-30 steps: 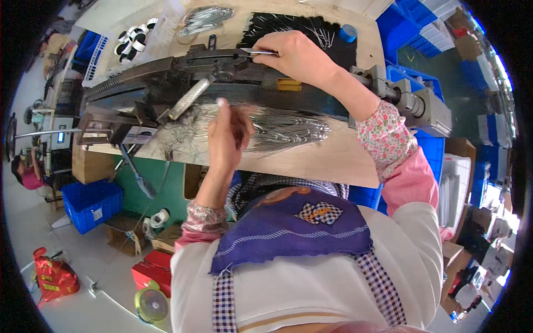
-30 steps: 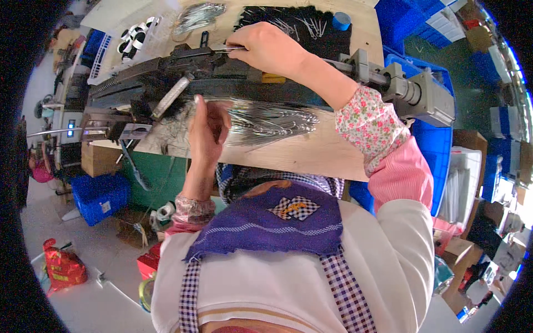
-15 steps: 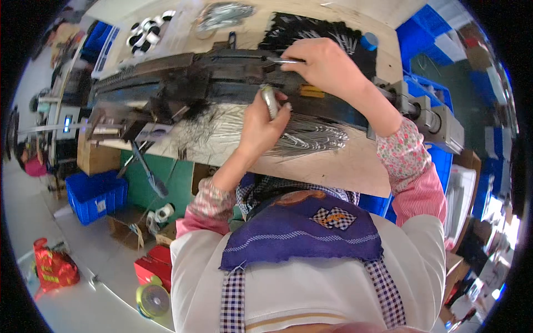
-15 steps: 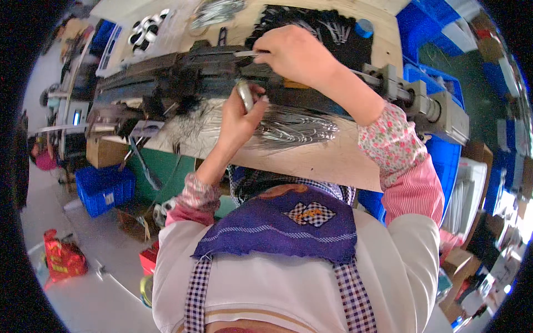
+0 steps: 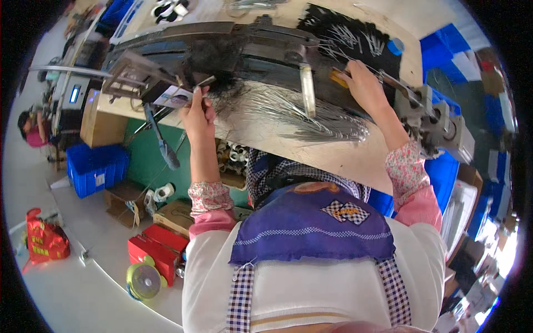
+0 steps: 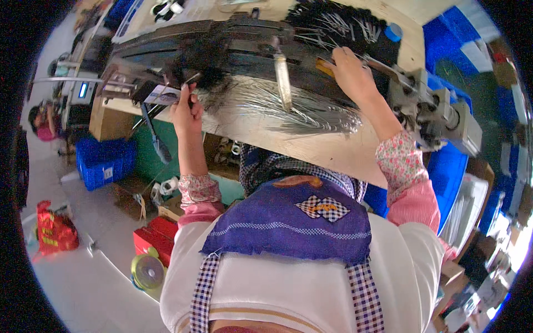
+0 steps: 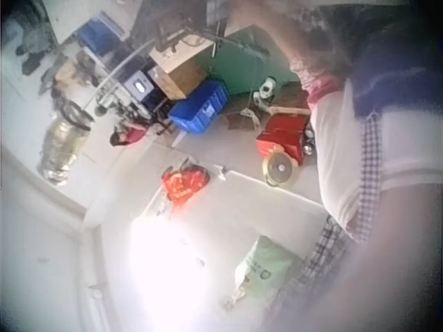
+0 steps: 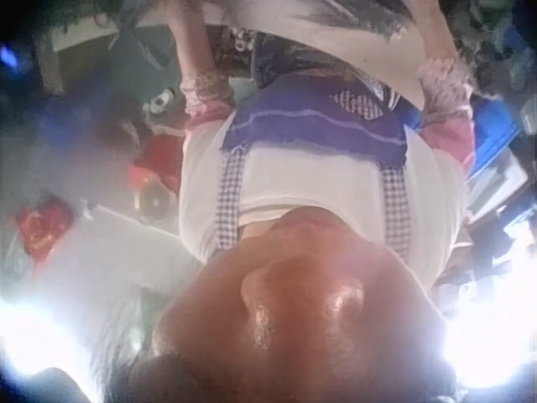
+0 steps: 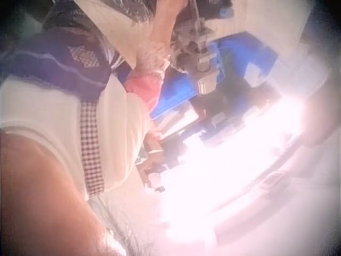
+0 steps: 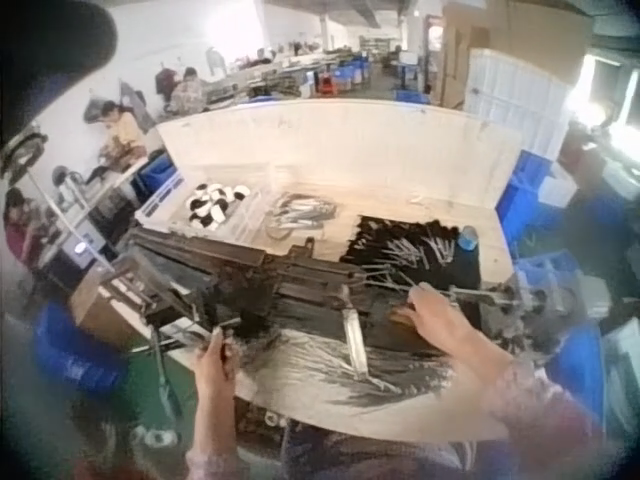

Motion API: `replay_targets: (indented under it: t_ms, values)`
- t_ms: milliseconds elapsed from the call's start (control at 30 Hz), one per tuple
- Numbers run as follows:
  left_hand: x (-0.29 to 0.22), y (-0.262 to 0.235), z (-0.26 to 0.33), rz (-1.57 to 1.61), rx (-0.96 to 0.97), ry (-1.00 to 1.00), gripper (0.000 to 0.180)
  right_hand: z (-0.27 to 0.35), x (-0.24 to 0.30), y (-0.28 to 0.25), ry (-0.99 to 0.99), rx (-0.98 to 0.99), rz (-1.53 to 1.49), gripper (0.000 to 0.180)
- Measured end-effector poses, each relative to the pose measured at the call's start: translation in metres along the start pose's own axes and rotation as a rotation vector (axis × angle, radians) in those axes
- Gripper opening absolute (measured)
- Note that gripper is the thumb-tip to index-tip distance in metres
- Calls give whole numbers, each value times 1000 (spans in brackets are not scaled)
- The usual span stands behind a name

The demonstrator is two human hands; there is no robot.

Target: Assembling small metallic components into a mechanical fixture using tweezers in a workshop setting.

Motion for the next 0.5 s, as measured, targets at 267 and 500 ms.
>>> replay_targets:
  t_ms: [267,500]
  values:
    - [19,60,53,303,39,210,20,101,1,-53,-145,175,-334,23]
    - [18,243,70,13,994,-398,25,111,16,-86,-231,432,-348,21]
Point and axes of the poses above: each hand's wrist, its own z-axis away from the middle knuckle, its own y-axis out of the palm, x = y × z, the point moved 2 cm from there along -z, towards the middle knuckle, and after that the axes turned 10 degrees about x, right-handed, at the moved point
